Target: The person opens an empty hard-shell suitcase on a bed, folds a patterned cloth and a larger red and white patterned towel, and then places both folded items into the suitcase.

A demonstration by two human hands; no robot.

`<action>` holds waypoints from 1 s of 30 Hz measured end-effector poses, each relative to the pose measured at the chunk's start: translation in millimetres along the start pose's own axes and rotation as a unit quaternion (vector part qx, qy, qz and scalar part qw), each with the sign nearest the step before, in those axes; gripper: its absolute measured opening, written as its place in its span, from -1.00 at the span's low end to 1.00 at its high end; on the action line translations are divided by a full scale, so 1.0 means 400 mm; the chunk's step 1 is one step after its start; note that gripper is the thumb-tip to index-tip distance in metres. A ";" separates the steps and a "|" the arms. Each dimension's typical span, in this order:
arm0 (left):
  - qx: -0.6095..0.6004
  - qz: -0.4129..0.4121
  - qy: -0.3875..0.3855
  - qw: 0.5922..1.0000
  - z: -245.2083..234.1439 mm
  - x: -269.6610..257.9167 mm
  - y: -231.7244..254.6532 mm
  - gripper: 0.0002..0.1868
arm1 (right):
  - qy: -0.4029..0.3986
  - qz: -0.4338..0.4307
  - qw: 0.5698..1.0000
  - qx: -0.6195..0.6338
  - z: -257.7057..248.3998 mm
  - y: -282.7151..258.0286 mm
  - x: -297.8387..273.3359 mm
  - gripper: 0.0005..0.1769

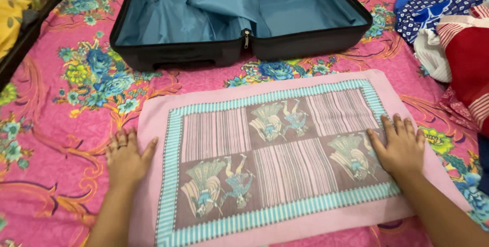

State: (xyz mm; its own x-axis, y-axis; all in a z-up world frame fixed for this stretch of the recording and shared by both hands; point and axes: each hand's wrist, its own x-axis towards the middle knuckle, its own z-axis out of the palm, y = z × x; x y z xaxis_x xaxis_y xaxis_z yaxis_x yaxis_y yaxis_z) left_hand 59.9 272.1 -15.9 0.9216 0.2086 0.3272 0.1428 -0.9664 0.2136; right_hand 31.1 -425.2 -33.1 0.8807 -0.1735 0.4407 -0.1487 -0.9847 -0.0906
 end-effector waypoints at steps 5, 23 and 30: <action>-0.004 0.022 0.000 1.000 -0.029 -0.121 0.026 -0.02 | -0.039 0.012 0.999 -0.021 0.012 0.016 0.005 -0.09; 0.004 0.102 0.013 0.995 -0.111 -0.448 0.314 -0.30 | -0.128 0.060 0.990 0.003 -0.111 -0.077 -0.170 -0.15; -0.048 0.287 -0.167 0.942 -0.238 -0.589 0.586 -0.15 | -0.131 -0.410 0.864 0.260 -0.305 -0.454 -0.324 -0.21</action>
State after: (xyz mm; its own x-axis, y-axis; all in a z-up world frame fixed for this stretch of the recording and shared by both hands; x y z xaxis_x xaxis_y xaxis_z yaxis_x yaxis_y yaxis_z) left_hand -158.2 10.7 44.5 0.9012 -0.4192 0.1105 -0.4328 -0.8840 0.1768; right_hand -110.8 -225.5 35.0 0.6752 0.6568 0.3358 0.7368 -0.6231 -0.2627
